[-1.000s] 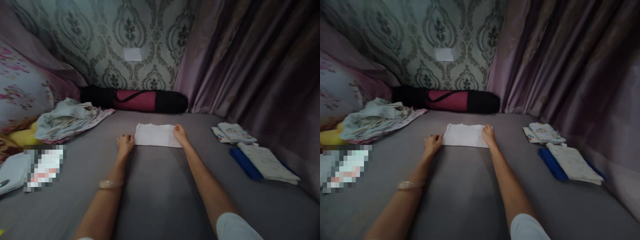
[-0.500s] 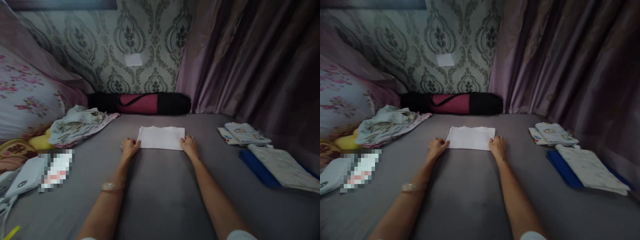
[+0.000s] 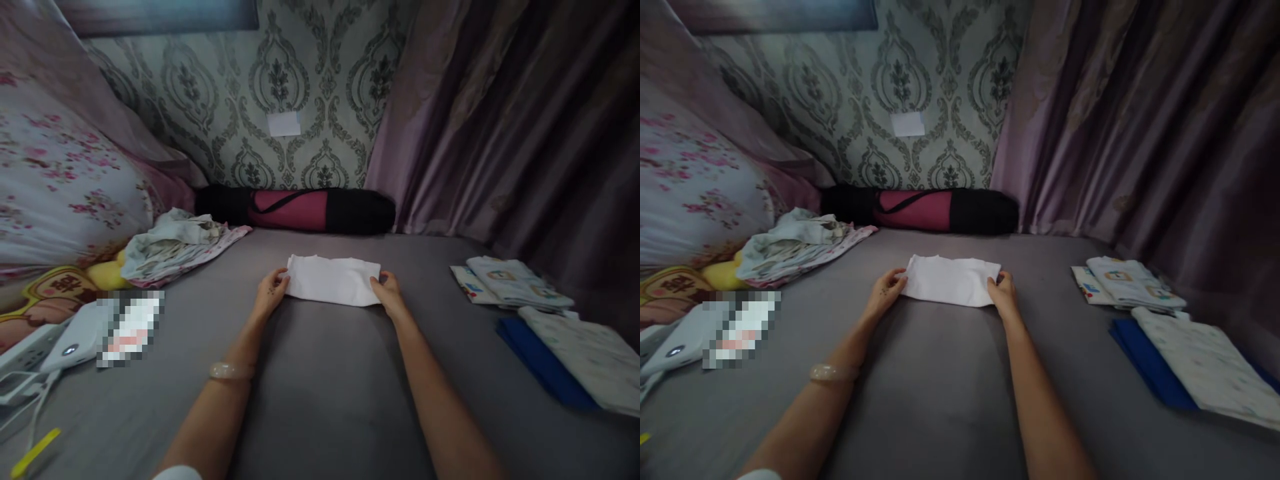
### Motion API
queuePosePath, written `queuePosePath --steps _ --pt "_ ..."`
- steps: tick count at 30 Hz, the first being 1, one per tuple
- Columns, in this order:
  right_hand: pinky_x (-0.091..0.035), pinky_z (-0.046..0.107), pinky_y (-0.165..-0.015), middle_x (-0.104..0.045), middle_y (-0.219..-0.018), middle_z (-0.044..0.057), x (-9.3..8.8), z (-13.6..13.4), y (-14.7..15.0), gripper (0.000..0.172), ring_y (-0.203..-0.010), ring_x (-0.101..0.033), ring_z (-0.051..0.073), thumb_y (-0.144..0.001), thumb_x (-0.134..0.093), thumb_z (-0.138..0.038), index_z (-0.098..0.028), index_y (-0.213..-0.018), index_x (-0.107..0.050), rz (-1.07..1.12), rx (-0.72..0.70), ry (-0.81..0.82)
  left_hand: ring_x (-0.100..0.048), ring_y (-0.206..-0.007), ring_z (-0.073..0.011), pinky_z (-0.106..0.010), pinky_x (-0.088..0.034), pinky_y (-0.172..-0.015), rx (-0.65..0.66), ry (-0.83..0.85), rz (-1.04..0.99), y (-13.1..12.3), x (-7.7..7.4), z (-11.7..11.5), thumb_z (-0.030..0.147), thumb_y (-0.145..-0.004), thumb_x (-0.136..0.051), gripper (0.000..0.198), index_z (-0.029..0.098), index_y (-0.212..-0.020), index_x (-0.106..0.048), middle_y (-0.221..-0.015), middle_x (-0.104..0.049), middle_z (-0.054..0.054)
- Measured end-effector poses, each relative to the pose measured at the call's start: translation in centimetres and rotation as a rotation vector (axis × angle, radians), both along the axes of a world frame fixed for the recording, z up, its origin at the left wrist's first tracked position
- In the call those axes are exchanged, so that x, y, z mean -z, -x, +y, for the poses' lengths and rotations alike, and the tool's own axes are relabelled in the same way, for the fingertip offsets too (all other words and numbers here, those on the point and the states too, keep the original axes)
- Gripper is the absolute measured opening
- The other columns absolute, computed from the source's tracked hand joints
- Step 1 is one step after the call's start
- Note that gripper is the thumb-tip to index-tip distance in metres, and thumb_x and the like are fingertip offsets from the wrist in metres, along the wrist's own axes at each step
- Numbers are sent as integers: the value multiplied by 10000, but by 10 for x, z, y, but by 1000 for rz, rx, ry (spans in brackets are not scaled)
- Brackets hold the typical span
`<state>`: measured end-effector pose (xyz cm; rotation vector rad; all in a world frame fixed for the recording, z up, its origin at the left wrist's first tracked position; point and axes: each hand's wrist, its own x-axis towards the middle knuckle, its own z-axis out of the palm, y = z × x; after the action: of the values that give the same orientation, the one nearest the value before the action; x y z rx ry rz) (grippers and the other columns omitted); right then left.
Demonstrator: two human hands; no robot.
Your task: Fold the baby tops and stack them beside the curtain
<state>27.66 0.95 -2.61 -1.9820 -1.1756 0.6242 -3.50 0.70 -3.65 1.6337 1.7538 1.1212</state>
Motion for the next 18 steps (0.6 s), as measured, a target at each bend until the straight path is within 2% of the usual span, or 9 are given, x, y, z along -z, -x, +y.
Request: queuePosePath --steps 5,8,10,14,16,18 --pt "-524 281 -652 -709 -860 73 -10 -10 -4 578 -763 -680 214 -816 -613 -208 -152 -1372 -467 317 -91 -24 -545 -618 -150 -256 -421 -615 115 56 -83 3 -3 -2 301 -798 -533 340 123 -1019 -720 -664 -607 -12" --pt "-486 233 -568 -657 -763 22 -19 -16 -18 542 -641 -629 151 -816 -623 -165 -142 -1337 -475 403 -140 27 -534 -591 -151 -268 -414 -590 172 141 -220 5 -17 -8 269 -763 -557 280 136 -950 -718 -675 -610 -24" --pt "-439 204 -507 -612 -711 -15 -26 -20 -30 514 -573 -578 117 -818 -632 -156 -136 -1311 -485 399 -187 99 -531 -564 -156 -276 -403 -564 233 236 -243 7 -29 -12 255 -733 -593 203 166 -863 -721 -643 -605 -25" --pt "-344 168 -435 -588 -687 -45 -39 -32 -52 455 -514 -505 73 -794 -699 -173 -150 -1218 -534 271 -380 301 -530 -499 -161 -291 -383 -526 384 435 -141 18 -45 -18 249 -677 -662 120 202 -765 -727 -605 -626 -25" --pt "-379 161 -459 -623 -725 -30 -45 -38 -58 445 -555 -541 75 -765 -742 -174 -163 -1167 -549 253 -463 374 -523 -466 -154 -289 -377 -512 458 477 -70 25 -45 -19 255 -659 -681 110 212 -747 -732 -587 -636 -18" --pt "-457 176 -515 -655 -763 -14 -49 -43 -62 486 -602 -596 93 -749 -770 -173 -173 -1170 -525 306 -483 427 -511 -443 -147 -279 -371 -500 519 453 32 30 -41 -18 259 -647 -694 84 222 -713 -729 -535 -624 -4"
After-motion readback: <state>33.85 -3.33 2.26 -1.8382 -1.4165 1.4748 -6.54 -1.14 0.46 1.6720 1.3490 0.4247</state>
